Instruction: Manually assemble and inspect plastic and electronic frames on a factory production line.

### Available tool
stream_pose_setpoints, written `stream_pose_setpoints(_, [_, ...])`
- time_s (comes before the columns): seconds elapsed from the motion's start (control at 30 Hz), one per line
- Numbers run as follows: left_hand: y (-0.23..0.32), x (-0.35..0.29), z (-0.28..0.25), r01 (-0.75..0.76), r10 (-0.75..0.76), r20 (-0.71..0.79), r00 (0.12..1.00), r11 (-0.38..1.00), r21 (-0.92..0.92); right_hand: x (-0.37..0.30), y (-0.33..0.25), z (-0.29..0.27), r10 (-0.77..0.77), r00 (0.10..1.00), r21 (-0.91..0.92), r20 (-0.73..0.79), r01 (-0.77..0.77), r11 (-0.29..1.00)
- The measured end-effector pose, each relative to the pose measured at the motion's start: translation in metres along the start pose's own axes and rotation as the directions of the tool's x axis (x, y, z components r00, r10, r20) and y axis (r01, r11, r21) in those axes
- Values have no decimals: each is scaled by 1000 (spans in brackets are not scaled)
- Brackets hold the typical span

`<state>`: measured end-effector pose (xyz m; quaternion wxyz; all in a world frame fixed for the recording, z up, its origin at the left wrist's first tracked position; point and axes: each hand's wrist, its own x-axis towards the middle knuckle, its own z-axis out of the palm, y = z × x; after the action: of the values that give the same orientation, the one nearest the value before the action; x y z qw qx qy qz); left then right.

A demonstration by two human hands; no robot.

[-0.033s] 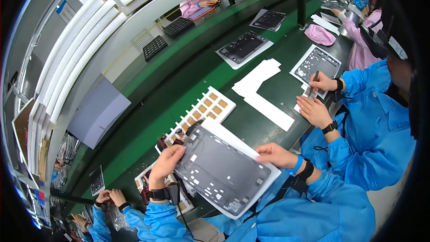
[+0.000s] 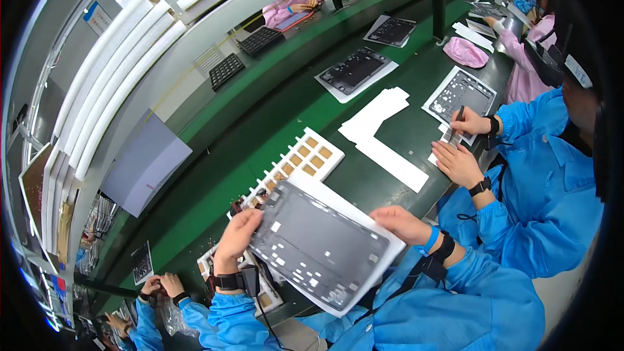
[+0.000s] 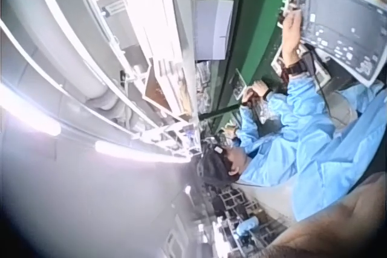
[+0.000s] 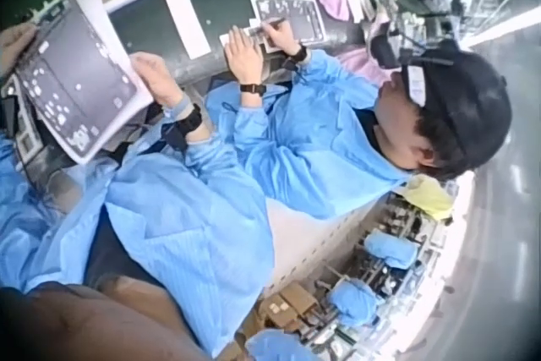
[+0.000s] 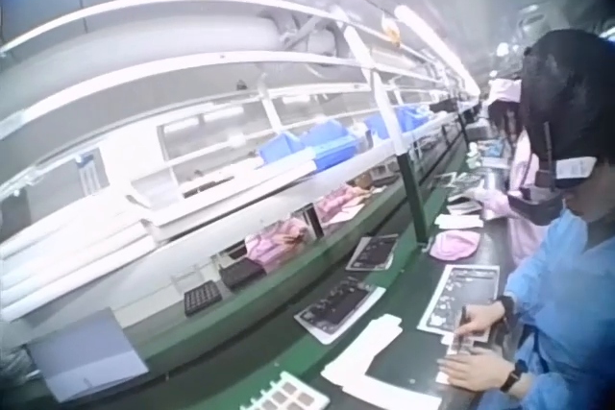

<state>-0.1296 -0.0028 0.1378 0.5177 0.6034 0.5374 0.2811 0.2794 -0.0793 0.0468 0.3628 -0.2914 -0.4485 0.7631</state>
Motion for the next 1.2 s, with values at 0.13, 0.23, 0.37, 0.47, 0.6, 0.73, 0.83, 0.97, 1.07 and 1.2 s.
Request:
stream_pose_setpoints(0.13, [-7,15,-46,-94,4,-306,952,955,-281,17,2,-9,-115,960,164,-256,161,973])
stream_pose_setpoints(0.23, [-27,33,-80,-148,-35,-444,896,917,-371,16,16,-12,-200,933,-154,-299,159,975])
stream_pose_setpoints(0.37, [-62,61,-126,-174,-145,-615,776,887,-428,13,24,1,-489,867,-861,-94,175,477])
stream_pose_setpoints(0.47, [-120,78,-177,-103,-237,-674,700,900,-423,17,23,9,-555,828,-939,80,250,237])
stream_pose_setpoints(0.6, [-165,101,-211,-128,-357,-731,581,848,-515,17,25,5,-544,839,-928,-2,201,313])
stream_pose_setpoints(0.73, [-189,111,-224,-77,-396,-736,550,853,-517,20,25,4,-526,850,-933,-18,175,314])
stream_pose_setpoints(0.83, [-230,101,-258,58,-288,-769,571,948,-312,24,29,2,-495,868,-917,-26,177,359])
stream_pose_setpoints(0.97, [-217,77,-246,242,-177,-816,550,969,-47,25,26,-5,-451,885,-847,-115,150,510])
stream_pose_setpoints(1.07, [-154,34,-192,28,-70,-740,669,997,-68,37,13,-21,-265,950,-764,-163,49,644])
stream_pose_setpoints(1.2, [-56,-40,-65,-176,212,-610,764,977,119,83,-36,-43,-413,893,-807,-176,109,580])
